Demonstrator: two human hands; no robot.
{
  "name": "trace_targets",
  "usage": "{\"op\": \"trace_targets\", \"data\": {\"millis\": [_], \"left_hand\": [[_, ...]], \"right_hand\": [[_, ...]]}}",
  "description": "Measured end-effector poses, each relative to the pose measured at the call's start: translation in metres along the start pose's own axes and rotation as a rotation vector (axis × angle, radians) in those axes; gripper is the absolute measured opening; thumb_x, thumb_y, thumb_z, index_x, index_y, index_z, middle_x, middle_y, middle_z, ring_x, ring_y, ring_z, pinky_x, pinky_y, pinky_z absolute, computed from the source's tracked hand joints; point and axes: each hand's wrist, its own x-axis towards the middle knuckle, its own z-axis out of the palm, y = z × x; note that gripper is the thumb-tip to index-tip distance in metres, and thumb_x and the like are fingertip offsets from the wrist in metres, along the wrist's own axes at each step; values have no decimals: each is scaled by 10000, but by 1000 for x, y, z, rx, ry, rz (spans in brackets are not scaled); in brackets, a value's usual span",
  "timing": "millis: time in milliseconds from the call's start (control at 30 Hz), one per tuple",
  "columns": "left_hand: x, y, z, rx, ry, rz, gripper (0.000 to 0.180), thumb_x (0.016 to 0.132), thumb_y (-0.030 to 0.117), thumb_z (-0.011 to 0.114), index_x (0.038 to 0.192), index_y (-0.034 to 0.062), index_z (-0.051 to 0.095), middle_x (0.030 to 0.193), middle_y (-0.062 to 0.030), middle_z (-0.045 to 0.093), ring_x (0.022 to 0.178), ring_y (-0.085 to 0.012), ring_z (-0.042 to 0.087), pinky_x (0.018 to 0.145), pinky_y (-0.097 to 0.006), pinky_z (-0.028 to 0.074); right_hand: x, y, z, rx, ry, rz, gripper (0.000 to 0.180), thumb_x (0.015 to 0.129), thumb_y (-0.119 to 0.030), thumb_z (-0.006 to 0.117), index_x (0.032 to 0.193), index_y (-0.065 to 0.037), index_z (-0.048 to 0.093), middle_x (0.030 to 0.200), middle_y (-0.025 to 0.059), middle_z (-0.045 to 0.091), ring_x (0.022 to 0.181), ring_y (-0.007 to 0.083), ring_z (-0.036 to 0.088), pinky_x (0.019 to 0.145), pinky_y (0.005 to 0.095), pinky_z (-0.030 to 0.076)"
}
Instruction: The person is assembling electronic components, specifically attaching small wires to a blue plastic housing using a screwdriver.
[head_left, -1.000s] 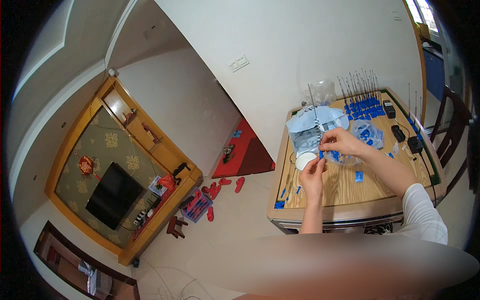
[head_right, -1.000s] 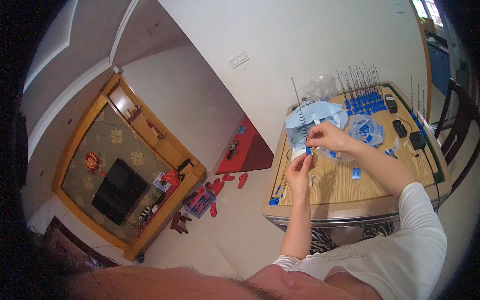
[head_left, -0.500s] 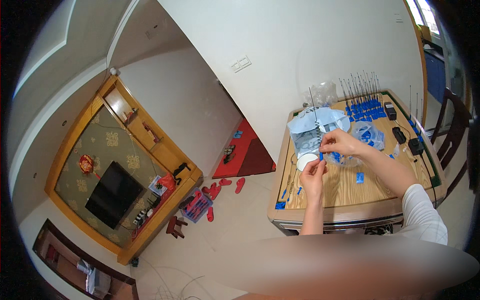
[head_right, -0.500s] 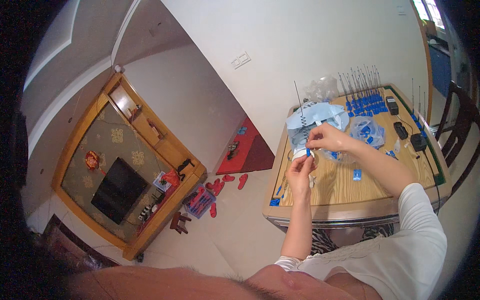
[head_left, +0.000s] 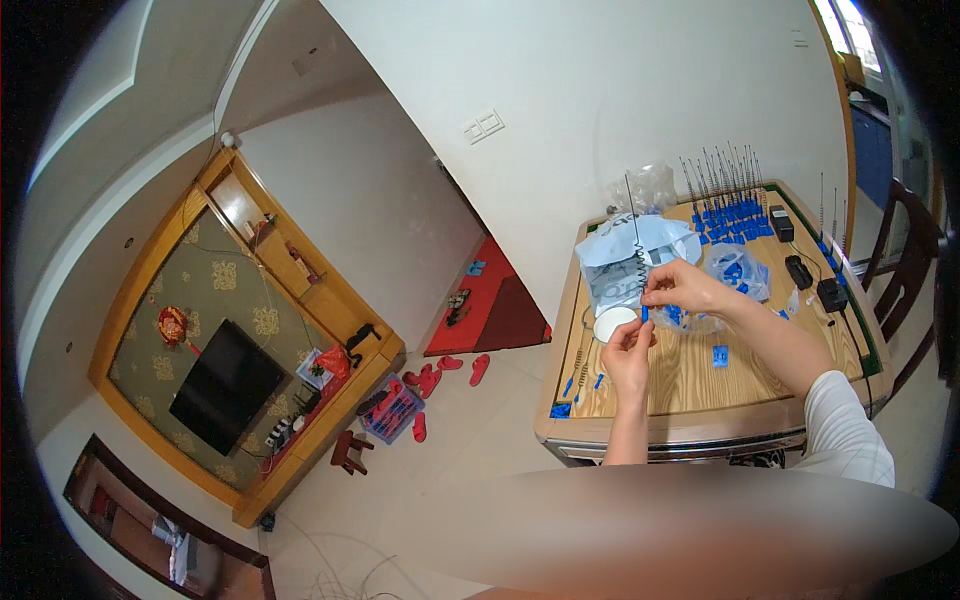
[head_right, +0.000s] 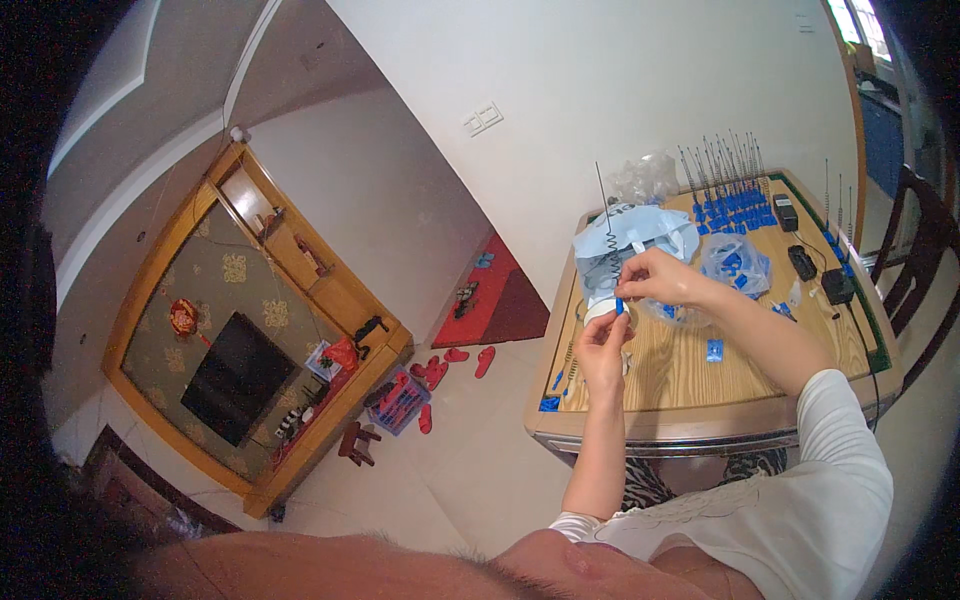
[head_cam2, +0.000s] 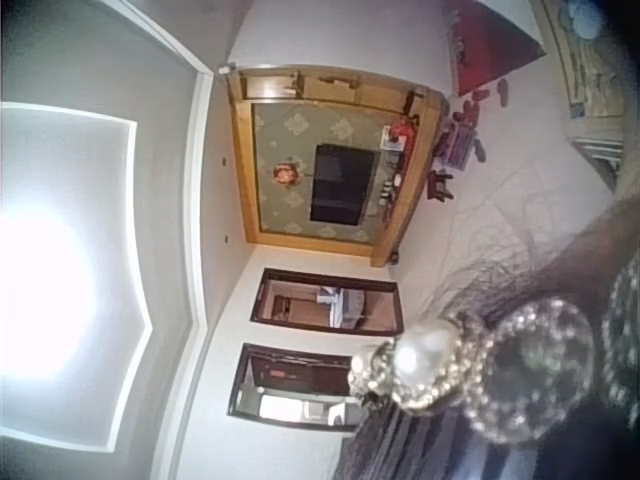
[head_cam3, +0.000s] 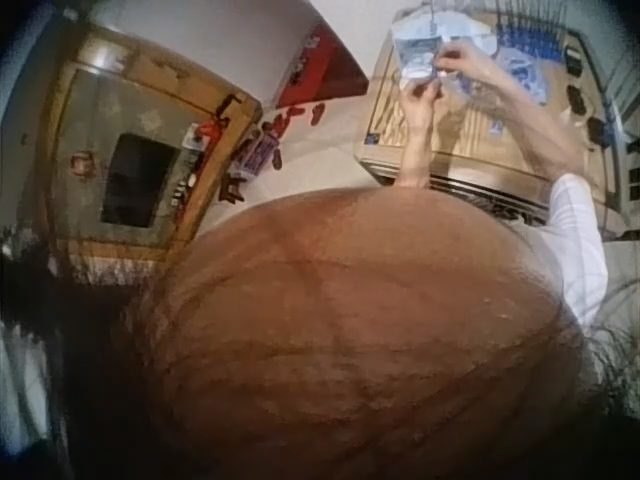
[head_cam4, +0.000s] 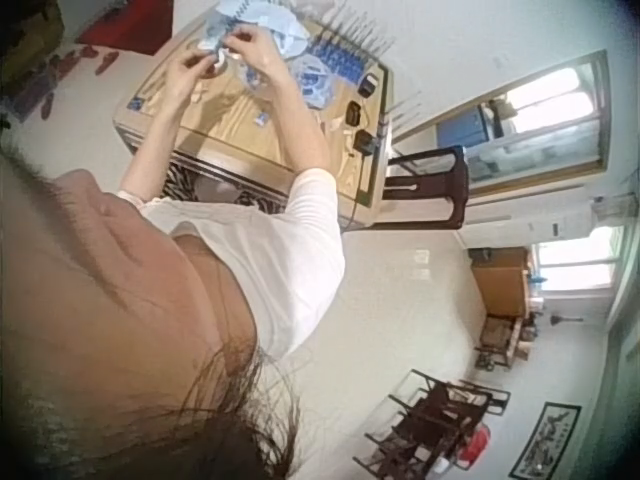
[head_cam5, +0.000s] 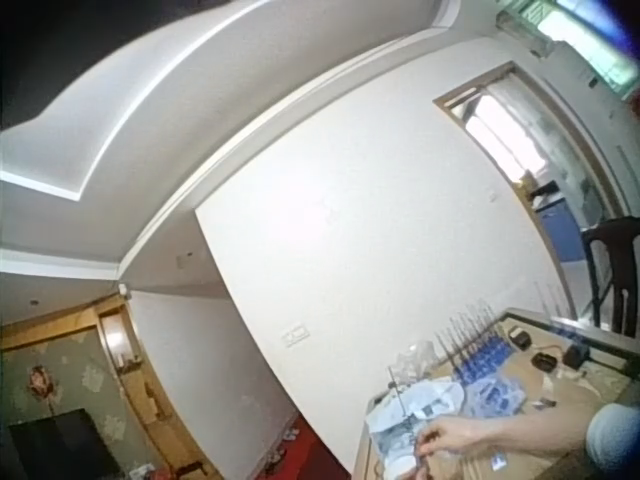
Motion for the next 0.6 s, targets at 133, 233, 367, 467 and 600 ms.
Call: {"op": "trace_targets", "data": {"millis": [133,233,367,467,600], "left_hand": [[-2,2,2,28,0,-3,135,815,49,659,913,-39,629,798,-72,640,680,-96,602,628,-215,508],[-6,3,3,23,21,1,127,814,45,659,899,-45,628,820,-57,638,698,-85,597,633,-210,508],[-21,16,5,415,122,477,113,777,-15,662,887,-22,637,802,-70,626,683,-152,596,623,-274,488],[-26,33,9,686,121,791,157,725,-57,676,874,-15,645,777,-93,608,683,-205,585,610,-304,459],[-28,40,9,769,92,920,215,675,-89,687,871,-6,654,766,-113,595,685,-249,570,605,-326,448]], "right_hand": [[-3,-4,0,35,-7,8,179,779,-169,679,814,3,644,753,43,634,722,91,570,667,250,460],[-7,-7,1,76,-21,4,157,783,-145,676,833,1,647,768,47,636,728,98,575,680,257,465],[-26,-19,7,132,41,-94,114,791,-75,663,860,13,647,785,51,633,755,110,578,713,261,464],[-37,-11,8,109,81,-253,91,794,-44,653,855,24,645,804,45,623,791,117,572,741,258,458],[-46,-3,14,341,113,-228,30,785,15,639,812,9,649,824,39,604,810,110,560,755,262,456]]}}
